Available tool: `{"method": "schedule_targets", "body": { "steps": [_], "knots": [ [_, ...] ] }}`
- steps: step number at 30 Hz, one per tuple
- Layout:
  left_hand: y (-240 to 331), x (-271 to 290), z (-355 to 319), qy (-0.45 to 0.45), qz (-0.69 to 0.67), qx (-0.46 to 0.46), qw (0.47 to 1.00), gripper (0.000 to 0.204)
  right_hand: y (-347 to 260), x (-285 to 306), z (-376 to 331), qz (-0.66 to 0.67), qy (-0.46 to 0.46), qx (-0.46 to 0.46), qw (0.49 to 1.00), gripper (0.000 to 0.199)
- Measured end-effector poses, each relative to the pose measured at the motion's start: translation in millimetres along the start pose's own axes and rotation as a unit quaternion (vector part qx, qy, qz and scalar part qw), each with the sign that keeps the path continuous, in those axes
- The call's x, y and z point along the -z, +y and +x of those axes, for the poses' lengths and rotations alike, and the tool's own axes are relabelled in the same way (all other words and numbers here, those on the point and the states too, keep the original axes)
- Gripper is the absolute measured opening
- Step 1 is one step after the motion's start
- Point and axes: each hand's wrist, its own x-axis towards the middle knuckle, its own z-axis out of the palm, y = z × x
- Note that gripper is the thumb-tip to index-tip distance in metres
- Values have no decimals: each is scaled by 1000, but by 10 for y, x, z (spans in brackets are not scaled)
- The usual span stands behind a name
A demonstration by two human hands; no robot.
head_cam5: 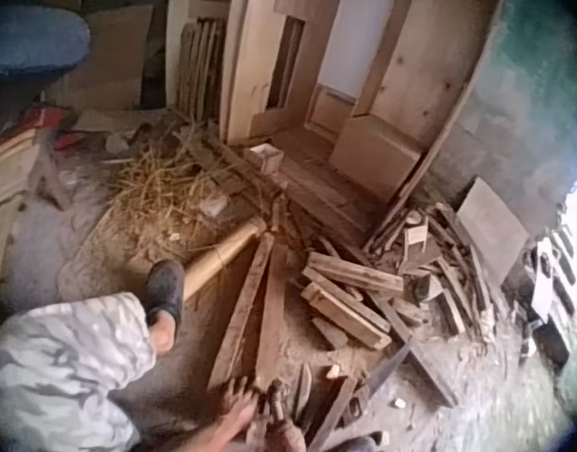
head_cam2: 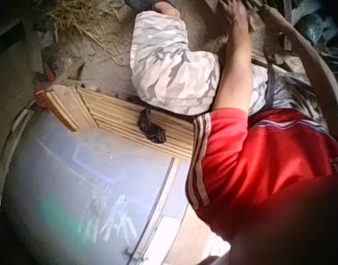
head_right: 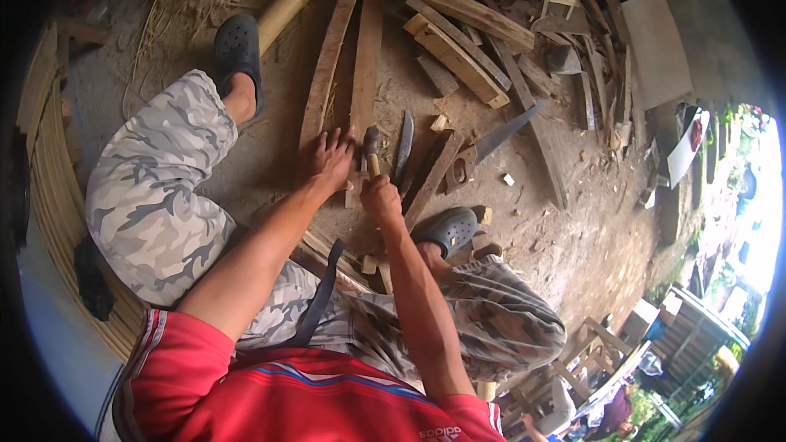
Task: The person sits on the floor and uses a knife to carve and shape small wooden pieces. They repeatedly adjust the wood, scrape surfaces, and remove shavings while assembling a small wooden frame.
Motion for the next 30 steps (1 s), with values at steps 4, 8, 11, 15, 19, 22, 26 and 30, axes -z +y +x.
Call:
{"method": "schedule_targets", "body": {
  "steps": [4,8,11,15,19,22,26,30],
  "knots": [
    [-31,-45,3,13,-24,-10,1000,119,-253,349,209,-23,-114,-20,993,40],
    [4,-78,-37,4,-38,-11,999,116,-323,549,191,-41,-199,-30,979,46],
    [-3,-71,-19,6,-40,-15,999,112,-321,480,278,-76,-178,31,981,59],
    [-20,-45,-69,18,-41,-13,999,110,-283,486,332,-79,-213,35,973,84],
    [-45,-31,-90,34,-52,-14,998,107,-249,475,462,-91,-242,8,966,55],
    [-49,-58,-98,67,-85,-10,994,103,-314,456,940,-97,-361,-107,921,23],
    [-52,-57,-12,47,-99,-2,994,104,-460,569,1465,-170,-502,-113,840,24],
    [-9,-61,21,15,-73,4,997,107,-611,1000,1736,15,-517,-289,805,21]
  ]
}}
